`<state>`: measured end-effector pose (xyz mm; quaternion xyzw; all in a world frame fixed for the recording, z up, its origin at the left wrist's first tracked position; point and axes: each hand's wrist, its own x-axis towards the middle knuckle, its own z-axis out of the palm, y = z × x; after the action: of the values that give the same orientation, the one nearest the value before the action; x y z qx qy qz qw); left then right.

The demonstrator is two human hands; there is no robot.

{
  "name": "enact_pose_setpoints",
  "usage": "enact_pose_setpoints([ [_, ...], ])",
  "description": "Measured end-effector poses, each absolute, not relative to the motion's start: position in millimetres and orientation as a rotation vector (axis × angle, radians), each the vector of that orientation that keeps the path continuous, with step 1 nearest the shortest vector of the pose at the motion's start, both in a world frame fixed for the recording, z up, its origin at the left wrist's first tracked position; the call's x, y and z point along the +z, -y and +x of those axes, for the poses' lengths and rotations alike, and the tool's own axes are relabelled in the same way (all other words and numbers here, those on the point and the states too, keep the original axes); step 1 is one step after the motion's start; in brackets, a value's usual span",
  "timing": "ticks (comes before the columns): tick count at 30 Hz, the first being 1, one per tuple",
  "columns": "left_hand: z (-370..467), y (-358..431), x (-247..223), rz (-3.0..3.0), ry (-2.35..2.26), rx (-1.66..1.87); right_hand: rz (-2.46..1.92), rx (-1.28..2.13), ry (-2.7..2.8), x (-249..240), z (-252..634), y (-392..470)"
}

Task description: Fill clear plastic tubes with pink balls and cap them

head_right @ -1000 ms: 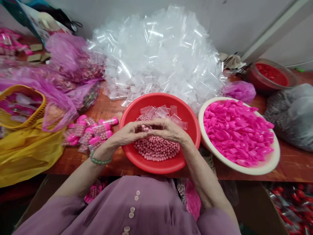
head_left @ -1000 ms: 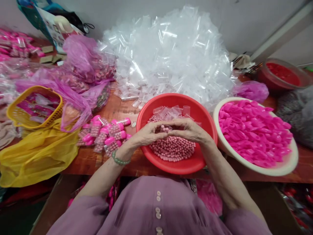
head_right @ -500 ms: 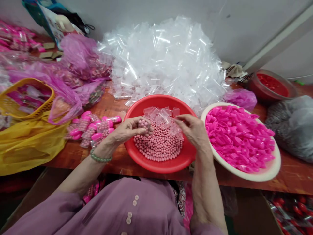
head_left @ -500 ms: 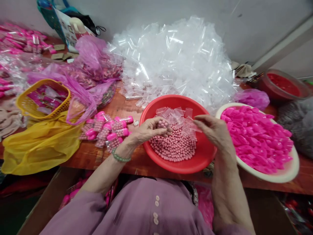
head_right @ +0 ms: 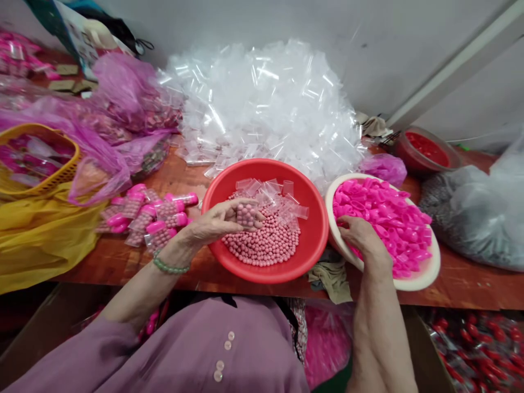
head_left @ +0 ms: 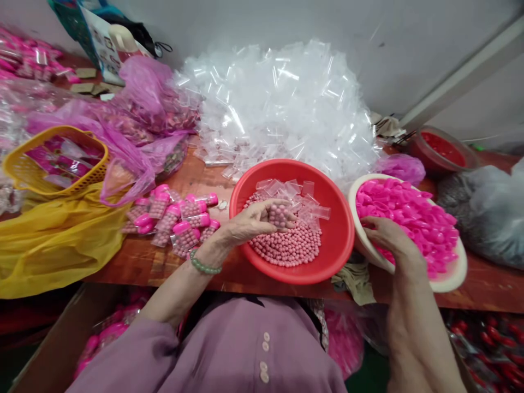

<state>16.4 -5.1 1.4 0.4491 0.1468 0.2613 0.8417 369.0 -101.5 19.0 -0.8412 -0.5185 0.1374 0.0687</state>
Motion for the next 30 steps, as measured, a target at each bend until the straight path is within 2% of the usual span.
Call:
enact_pose_setpoints([
  [3,17.1,4.7,-1.1,0.873,-0.306,0.535,-2.575,0.493,1.541,16.9,368.4,102.3],
  [10,21.0,1.7,-9.8,0.876,-0.368,0.582,-2.587,0.339,1.338,3.8,364.3,105.7],
  [16,22.7,4.6,-9.2,0.873,-0.383,0.572,-2.434,0.204,1.144,26.0,356.2,114.7],
  [19,23.5,5.4,-9.3,0.812,-0.402,0.580,-2.220,0.174,1.053,38.3,332.9,117.3],
  [21,24.6,5.3,-9.2,0.799,-0.429,0.600,-1.949,0.287,1.153,42.9,305.5,115.3],
  [24,26.6,5.3,-6.7,0.794,-0.490,0.621,-1.640,0.424,1.596,45.7,257.0,106.5],
  [27,27.5,5.9,-2.6,0.834,-0.545,0.609,-1.572,0.495,1.954,45.3,220.1,95.1],
  [30,27.2,6.4,-0.6,0.902,-0.581,0.571,-1.565,0.494,2.084,41.9,205.1,88.3],
])
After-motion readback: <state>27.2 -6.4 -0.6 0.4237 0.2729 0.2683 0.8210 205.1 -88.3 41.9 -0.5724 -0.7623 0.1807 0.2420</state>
